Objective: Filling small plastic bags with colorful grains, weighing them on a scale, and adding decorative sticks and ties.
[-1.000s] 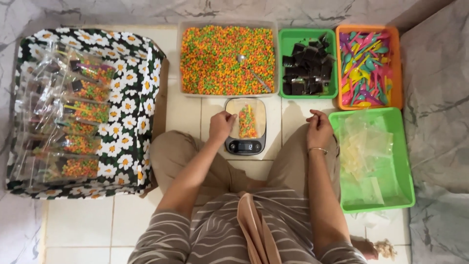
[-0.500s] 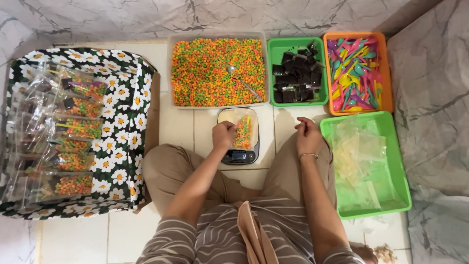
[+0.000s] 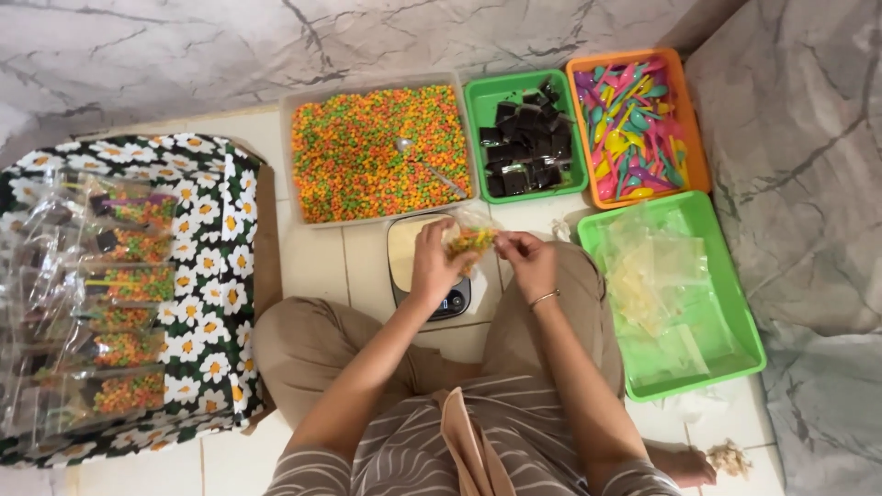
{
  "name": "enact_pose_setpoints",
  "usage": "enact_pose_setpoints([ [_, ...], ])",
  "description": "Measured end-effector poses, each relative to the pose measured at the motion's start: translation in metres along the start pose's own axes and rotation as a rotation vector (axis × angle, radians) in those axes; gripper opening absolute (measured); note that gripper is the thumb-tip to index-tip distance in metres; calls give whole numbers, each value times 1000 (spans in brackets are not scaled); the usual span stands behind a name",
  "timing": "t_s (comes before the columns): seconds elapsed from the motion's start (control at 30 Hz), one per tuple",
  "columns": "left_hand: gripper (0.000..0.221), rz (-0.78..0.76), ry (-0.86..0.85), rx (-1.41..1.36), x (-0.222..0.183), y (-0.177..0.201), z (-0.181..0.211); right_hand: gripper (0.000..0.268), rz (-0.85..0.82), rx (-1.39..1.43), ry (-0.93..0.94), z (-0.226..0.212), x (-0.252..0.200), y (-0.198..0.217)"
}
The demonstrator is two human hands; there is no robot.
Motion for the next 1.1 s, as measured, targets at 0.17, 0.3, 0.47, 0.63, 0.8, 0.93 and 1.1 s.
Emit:
enact_pose_setpoints([
  [0.17,123,-10,-11,-20,28,-6,62,16,-17,18,85,-49,-5,-8],
  [0.3,125,64,-64,-166,47,-13,61,26,-179,32,227,-81,6,-13],
  [0.47,94,113,7,-147,74,-12,46,15,-3,-335,228,-65,64,19],
  [0.63,81,199,-29,-182,97,-8,36,15,24,-781,276,9,145,8],
  [0.8,109,140,-53,-342,112,-10,31,16,-27,-1127,549,29,196,-50],
  [0.93,117,79,-23,-373,126,-9,32,24,-62,-1174,582,14,206,-86],
  [1.1,130,-17,151,-580,141,-10,34,21,-125,-1304,822,37,217,-112],
])
Point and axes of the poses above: each hand's wrist, its own x-axis towards the middle knuckle, its own y-axis out of the back of the hand, z = x × y, the point moved 8 cm from there along x, towards the middle knuckle, and after that the axes turned 8 degrees about z, right-handed, at the moved point
